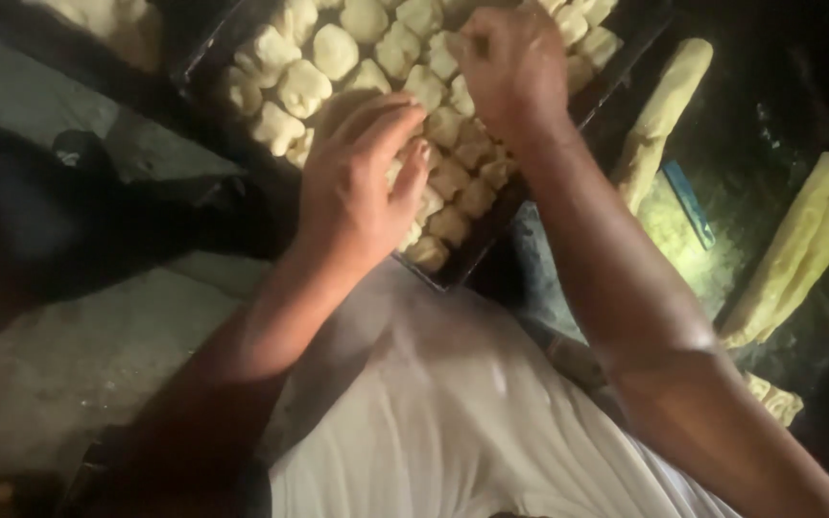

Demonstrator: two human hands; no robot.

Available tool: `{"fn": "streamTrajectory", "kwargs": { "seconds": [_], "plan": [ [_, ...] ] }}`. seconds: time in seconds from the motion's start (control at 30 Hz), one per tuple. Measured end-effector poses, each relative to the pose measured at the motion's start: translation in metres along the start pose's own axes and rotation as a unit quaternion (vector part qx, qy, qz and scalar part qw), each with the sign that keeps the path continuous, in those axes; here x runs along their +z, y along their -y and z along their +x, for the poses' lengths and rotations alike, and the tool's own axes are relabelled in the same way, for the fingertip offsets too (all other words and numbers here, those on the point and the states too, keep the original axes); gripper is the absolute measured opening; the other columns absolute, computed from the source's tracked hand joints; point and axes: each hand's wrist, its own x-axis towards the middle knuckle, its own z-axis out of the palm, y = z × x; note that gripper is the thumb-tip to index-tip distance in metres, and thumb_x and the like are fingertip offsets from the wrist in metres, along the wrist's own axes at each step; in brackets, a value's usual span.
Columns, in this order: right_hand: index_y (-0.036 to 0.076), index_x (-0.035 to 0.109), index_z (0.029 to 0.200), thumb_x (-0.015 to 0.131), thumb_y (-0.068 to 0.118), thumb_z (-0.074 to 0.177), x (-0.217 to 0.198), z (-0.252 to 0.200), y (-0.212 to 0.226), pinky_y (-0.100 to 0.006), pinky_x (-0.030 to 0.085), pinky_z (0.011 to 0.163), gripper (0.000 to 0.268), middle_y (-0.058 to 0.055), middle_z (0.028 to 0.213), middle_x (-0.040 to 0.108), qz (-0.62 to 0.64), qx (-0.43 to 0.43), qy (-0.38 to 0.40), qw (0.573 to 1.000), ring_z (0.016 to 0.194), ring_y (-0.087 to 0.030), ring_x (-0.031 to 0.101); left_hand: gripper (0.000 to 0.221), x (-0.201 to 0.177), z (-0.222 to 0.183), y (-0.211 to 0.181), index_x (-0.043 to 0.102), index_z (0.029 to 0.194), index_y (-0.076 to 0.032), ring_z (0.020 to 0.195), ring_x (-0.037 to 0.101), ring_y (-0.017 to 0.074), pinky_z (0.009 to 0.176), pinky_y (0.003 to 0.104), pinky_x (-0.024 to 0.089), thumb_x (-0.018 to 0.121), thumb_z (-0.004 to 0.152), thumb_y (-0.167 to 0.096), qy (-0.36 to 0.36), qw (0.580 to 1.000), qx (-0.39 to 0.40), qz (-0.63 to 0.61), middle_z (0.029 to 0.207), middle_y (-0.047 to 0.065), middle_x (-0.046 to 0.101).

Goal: The person cuts a long strip of dough into small pieces with a dough scraper, then shapes each piece by hand and places the shaped dough pieces onto trays, filling the trays row by row.

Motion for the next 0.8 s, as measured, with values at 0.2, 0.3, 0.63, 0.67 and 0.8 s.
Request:
{"fn": "streamTrajectory", "kwargs": {
  "seconds": [0.2, 0.3, 0.63, 0.67, 0.8],
  "plan": [
    [0.007, 0.075, 0.126, 0.057, 0.008, 0.112, -0.061, -0.074, -0.038, -0.041, 0.057, 0.096, 0.022, -0.014, 0.125, 0.076, 0.092, -0.055, -0.136, 0.985, 0.11, -0.025, 0.07, 0.027, 0.024, 0.045, 0.019, 0.076, 0.105, -0.002, 0.132, 0.048, 0.0426, 0.111, 0.057, 0.039, 0.077, 0.08, -0.011, 0.075, 0.966, 0.152, 0.197, 0.128, 0.014, 0.07],
    [0.012, 0.077, 0.119, 0.06, 0.013, 0.111, -0.113, -0.12, -0.045, -0.039, 0.058, 0.081, 0.019, -0.01, 0.122, 0.077, 0.066, 0.045, -0.132, 0.988, 0.095, -0.025, 0.07, 0.016, 0.042, 0.065, 0.032, 0.074, 0.087, -0.011, 0.129, 0.052, 0.0409, 0.104, 0.055, 0.042, 0.077, 0.074, -0.019, 0.085, 0.931, 0.223, 0.277, 0.123, 0.008, 0.073],
    [0.009, 0.078, 0.121, 0.065, 0.01, 0.11, -0.146, -0.359, -0.204, -0.036, 0.059, 0.081, 0.017, -0.013, 0.117, 0.077, 0.022, 0.284, -0.159, 0.945, 0.094, -0.023, 0.074, 0.043, 0.059, 0.09, 0.085, 0.076, 0.106, -0.007, 0.111, 0.067, 0.0305, 0.109, 0.05, 0.043, 0.089, 0.066, -0.016, 0.238, 0.879, 0.262, 0.319, 0.108, 0.01, 0.073],
    [0.009, 0.078, 0.121, 0.064, 0.009, 0.109, -0.146, -0.383, -0.217, -0.037, 0.059, 0.082, 0.018, -0.013, 0.119, 0.077, 0.011, 0.288, -0.148, 0.946, 0.097, -0.025, 0.073, 0.034, 0.059, 0.085, 0.106, 0.071, 0.115, -0.008, 0.113, 0.066, 0.0294, 0.108, 0.044, 0.045, 0.075, 0.081, -0.005, 0.244, 0.886, 0.238, 0.313, 0.114, 0.01, 0.071],
    [0.007, 0.077, 0.119, 0.066, 0.005, 0.101, -0.142, -0.446, -0.235, -0.043, 0.056, 0.097, 0.022, -0.014, 0.122, 0.075, -0.032, 0.274, -0.102, 0.956, 0.114, -0.032, 0.069, 0.05, 0.061, 0.068, 0.174, 0.047, 0.157, -0.004, 0.104, 0.061, 0.0372, 0.091, 0.043, 0.047, 0.049, 0.108, 0.005, 0.242, 0.903, 0.131, 0.33, 0.117, 0.022, 0.063]
  ]
}}
